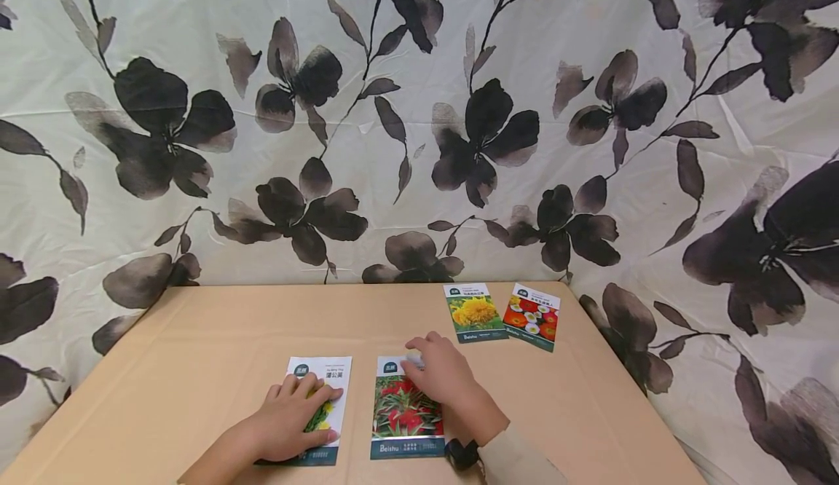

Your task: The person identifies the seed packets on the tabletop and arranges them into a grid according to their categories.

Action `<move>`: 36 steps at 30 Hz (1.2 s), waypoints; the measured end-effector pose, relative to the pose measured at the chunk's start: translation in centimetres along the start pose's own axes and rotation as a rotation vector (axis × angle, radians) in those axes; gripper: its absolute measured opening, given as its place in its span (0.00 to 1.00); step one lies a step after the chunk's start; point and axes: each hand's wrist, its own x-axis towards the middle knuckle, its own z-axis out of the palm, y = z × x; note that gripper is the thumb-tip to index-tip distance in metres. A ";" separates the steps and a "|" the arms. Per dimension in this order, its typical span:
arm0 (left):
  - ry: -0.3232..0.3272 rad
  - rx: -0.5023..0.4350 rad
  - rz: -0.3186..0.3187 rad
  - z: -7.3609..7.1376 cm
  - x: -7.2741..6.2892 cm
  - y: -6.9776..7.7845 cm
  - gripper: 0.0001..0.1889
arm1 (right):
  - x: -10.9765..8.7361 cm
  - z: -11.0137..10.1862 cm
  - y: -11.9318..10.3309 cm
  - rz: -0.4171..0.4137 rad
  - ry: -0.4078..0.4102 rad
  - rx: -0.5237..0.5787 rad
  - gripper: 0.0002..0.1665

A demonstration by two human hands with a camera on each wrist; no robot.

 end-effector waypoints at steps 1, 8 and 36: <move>0.001 0.000 0.001 0.1 0.0 0.0 0.37 | 0.1 -0.1 0.1 0.000 0.007 0.008 0.24; 0.002 0.003 -0.001 -0.1 -0.1 0.0 0.38 | 0.4 -0.9 0.9 0.010 0.043 0.048 0.22; -0.006 -0.011 -0.011 0.0 0.0 0.1 0.37 | 3.8 -2.4 6.5 0.043 0.217 0.049 0.14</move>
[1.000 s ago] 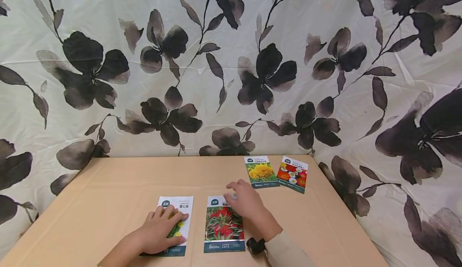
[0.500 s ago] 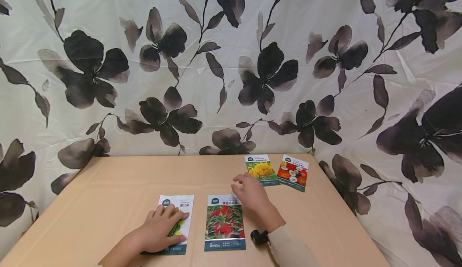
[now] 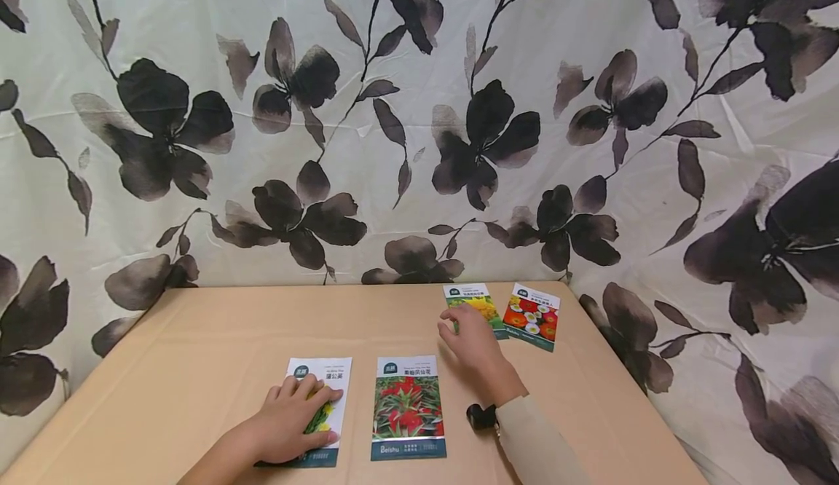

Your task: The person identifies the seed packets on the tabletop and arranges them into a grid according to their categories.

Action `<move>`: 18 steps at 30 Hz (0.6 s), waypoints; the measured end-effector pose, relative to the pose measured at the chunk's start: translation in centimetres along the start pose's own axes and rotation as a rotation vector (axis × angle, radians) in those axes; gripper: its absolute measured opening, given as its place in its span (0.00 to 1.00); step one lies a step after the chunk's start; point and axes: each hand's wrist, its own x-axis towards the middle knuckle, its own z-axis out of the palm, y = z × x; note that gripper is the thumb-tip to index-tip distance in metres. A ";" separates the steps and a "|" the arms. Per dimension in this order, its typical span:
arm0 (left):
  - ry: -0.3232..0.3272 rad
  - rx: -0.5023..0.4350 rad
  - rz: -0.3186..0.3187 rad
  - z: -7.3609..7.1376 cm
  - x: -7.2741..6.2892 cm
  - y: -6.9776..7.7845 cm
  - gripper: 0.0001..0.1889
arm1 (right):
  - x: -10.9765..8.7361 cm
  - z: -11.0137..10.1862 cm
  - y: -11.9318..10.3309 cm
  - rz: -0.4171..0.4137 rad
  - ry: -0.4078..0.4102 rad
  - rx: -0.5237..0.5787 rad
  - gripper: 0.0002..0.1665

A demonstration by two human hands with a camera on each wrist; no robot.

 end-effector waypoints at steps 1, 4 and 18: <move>0.000 0.002 0.002 0.0 0.0 0.0 0.37 | 0.2 -0.1 0.2 -0.001 -0.003 -0.001 0.15; 0.005 -0.003 0.003 0.1 0.0 0.0 0.37 | 0.6 -0.3 0.8 -0.005 -0.015 -0.004 0.16; 0.007 0.008 -0.007 0.2 0.1 -0.1 0.37 | 2.3 -0.8 3.8 -0.004 -0.088 -0.002 0.19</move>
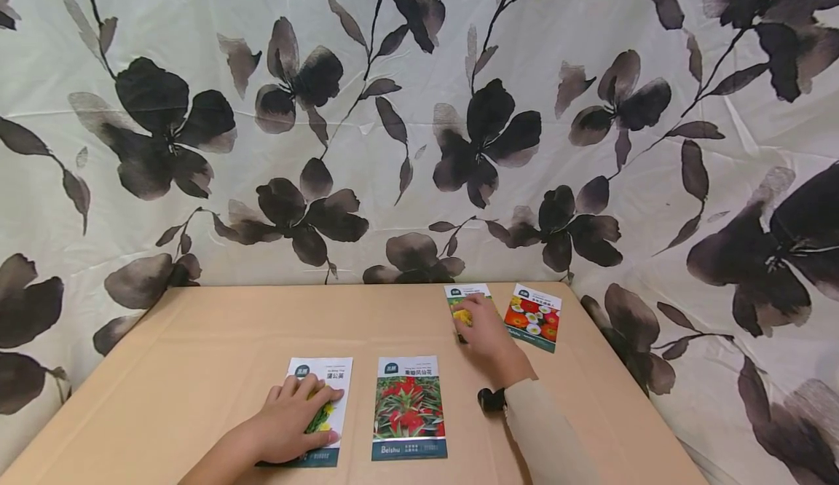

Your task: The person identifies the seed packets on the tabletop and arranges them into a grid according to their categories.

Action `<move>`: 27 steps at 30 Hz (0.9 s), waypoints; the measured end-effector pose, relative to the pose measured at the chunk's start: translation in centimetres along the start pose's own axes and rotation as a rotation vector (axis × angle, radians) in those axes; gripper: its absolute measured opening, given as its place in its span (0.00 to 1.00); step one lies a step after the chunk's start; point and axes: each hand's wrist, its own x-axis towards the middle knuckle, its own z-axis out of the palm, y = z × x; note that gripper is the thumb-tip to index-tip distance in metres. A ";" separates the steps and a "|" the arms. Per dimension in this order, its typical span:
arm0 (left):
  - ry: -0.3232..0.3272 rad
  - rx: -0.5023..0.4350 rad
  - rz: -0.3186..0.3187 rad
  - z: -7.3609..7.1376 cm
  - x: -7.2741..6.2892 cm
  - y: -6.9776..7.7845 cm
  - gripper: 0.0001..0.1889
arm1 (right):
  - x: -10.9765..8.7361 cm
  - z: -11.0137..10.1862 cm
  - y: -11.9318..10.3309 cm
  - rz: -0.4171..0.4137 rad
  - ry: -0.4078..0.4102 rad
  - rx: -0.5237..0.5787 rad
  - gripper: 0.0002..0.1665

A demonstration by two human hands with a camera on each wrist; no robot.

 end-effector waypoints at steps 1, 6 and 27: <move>0.001 0.000 -0.001 0.0 0.0 0.0 0.37 | 0.1 0.0 0.2 -0.003 -0.005 -0.004 0.19; -0.001 -0.006 0.000 -0.1 0.0 0.1 0.37 | 0.6 -0.3 1.2 -0.025 -0.029 -0.058 0.21; -0.015 -0.022 0.002 -0.5 0.6 -0.2 0.37 | 3.7 -0.3 3.0 -0.021 -0.192 -0.145 0.28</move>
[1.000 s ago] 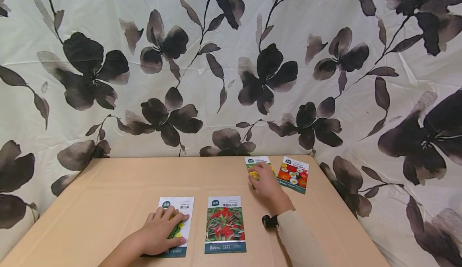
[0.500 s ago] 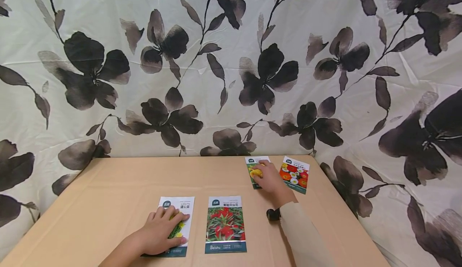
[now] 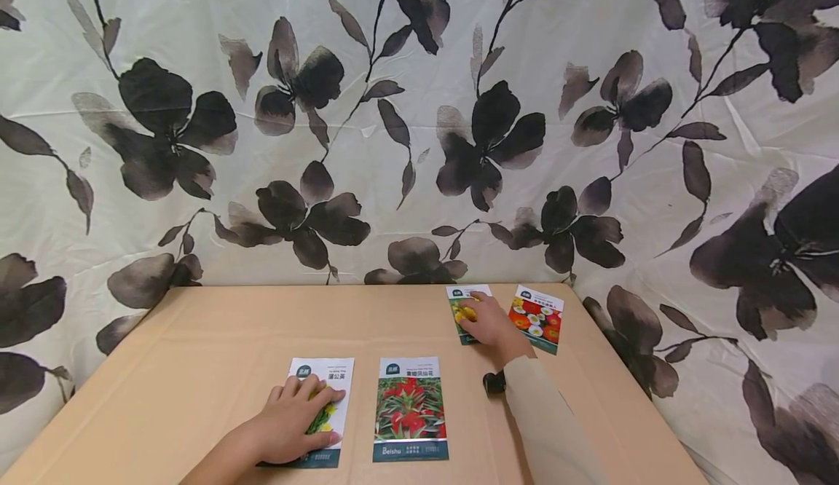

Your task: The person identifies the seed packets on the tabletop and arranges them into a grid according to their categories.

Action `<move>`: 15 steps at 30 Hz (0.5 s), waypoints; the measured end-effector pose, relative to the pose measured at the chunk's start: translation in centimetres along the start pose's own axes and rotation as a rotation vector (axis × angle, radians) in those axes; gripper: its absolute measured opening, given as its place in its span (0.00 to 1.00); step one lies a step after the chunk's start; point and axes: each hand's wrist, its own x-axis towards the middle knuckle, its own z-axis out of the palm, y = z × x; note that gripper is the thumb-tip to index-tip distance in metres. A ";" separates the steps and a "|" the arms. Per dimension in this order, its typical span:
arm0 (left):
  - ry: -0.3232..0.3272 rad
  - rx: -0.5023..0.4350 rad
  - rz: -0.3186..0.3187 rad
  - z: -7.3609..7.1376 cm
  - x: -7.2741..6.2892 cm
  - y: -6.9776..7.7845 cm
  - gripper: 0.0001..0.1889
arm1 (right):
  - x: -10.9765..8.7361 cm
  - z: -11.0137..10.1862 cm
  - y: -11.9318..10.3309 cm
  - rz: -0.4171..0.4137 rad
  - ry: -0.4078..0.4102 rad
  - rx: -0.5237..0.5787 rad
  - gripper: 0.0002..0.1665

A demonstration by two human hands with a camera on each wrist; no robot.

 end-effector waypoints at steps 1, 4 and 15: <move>-0.002 0.001 0.001 0.0 0.0 0.0 0.37 | 0.1 0.0 0.0 -0.001 -0.005 -0.002 0.28; -0.004 0.002 0.006 0.1 0.0 0.0 0.37 | 0.4 0.1 0.2 0.004 -0.017 -0.008 0.28; -0.004 0.000 0.014 0.2 0.0 -0.1 0.38 | 0.8 0.2 0.6 0.013 -0.085 -0.045 0.31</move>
